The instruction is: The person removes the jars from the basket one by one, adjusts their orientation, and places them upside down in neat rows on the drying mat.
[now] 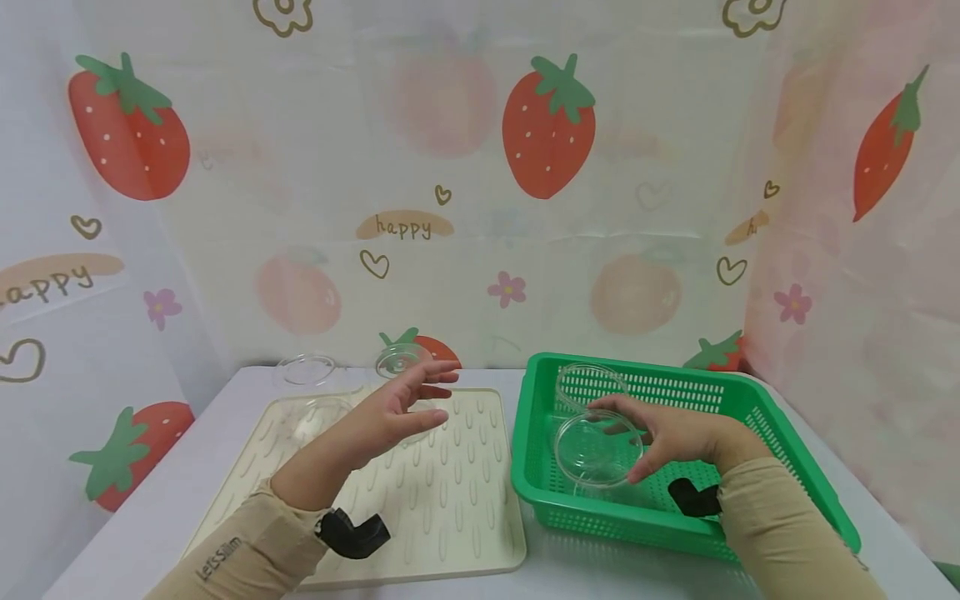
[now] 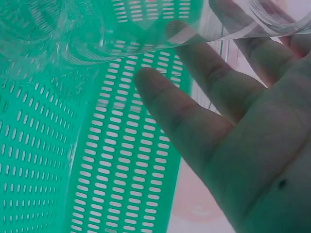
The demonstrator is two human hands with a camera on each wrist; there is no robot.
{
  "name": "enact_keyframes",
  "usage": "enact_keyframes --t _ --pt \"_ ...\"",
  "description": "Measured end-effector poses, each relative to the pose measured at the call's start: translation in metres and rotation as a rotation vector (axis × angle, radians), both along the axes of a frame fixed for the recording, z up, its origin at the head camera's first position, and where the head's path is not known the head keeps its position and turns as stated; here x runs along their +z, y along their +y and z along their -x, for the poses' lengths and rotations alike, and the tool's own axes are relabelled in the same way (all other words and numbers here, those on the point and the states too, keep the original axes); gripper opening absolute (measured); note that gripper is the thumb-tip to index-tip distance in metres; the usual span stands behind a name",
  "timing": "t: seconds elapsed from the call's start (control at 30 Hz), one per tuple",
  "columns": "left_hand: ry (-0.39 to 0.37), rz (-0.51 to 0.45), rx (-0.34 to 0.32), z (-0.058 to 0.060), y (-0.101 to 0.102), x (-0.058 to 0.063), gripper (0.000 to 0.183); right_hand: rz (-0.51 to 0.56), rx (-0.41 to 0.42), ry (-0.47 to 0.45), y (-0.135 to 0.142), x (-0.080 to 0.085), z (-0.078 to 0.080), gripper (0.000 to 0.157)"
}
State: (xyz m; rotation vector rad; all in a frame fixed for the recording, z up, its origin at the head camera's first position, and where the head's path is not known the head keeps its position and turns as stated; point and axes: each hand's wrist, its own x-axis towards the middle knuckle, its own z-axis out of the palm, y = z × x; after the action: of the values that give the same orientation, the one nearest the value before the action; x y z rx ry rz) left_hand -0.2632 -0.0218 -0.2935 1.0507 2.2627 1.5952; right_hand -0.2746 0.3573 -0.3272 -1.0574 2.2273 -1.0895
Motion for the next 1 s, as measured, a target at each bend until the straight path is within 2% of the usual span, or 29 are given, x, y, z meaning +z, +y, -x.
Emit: enact_keyframes --t 0.23,0.33,0.5,0.63,0.7,0.87,1.0 --pt "0.019 0.004 -0.002 0.015 0.002 -0.017 0.055 -0.048 -0.052 0.003 0.001 0.002 -0.002 0.084" --pt "0.018 0.004 -0.002 0.018 0.002 -0.021 0.055 -0.045 -0.066 -0.013 0.002 0.003 -0.002 0.082" --pt "0.014 0.007 -0.01 0.017 0.003 -0.021 0.055 -0.045 -0.04 -0.008 0.001 0.003 -0.001 0.083" --pt "0.004 0.015 -0.014 0.006 0.003 -0.009 0.054 -0.043 -0.022 -0.031 -0.001 0.002 -0.001 0.084" --pt "-0.002 0.018 -0.014 0.005 0.004 -0.008 0.054 -0.048 -0.027 -0.041 -0.002 0.002 -0.001 0.087" --pt "0.005 0.008 -0.015 0.014 0.003 -0.019 0.054 -0.059 -0.044 -0.071 -0.005 0.003 -0.003 0.093" --pt "0.013 0.004 -0.016 0.015 0.003 -0.021 0.055 -0.042 -0.03 -0.075 -0.005 0.003 -0.003 0.09"
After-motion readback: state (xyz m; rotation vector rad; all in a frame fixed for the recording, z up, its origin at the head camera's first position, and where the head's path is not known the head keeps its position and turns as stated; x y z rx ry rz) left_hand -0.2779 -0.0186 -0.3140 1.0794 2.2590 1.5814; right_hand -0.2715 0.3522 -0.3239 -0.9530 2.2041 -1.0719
